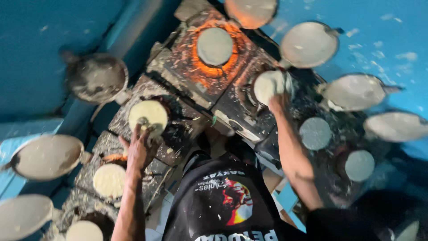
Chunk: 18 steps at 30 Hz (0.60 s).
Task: The person cooks round flatbreads on a row of gas stoves, pressing and flipping the dough on hot griddles with a cloth, and places finished breads into a woven basket. They also scoop fresh dough from a large bowl and spread it onto empty griddles.
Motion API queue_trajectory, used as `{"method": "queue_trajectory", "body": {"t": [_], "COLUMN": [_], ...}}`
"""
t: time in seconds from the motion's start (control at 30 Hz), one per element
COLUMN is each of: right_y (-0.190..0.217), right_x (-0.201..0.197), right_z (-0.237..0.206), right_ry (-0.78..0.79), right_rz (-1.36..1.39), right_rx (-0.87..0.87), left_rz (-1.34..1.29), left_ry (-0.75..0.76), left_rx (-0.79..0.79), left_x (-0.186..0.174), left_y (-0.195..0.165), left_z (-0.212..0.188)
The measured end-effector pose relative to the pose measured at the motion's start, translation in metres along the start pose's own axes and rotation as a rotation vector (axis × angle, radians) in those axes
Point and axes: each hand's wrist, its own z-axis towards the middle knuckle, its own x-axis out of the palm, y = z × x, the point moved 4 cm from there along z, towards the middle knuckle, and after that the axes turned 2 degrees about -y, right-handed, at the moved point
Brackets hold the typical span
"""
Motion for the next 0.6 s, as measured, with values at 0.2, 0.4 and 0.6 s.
{"method": "queue_trajectory", "body": {"t": [0.2, 0.4, 0.6], "right_y": [0.043, 0.001, 0.005], "right_x": [0.000, -0.031, -0.036], "right_z": [-0.017, -0.013, 0.017], "right_ry": [-0.049, -0.215, -0.185], "right_rz": [0.248, 0.353, 0.313], "right_rx": [-0.258, -0.383, -0.200], "left_rz": [0.207, 0.094, -0.105], "left_ry": [0.107, 0.229, 0.116], "left_rx": [0.021, -0.080, 0.117], "left_x": [0.001, -0.034, -0.045], "left_y": [0.001, -0.029, -0.123], "left_z": [0.007, 0.039, 0.099]}}
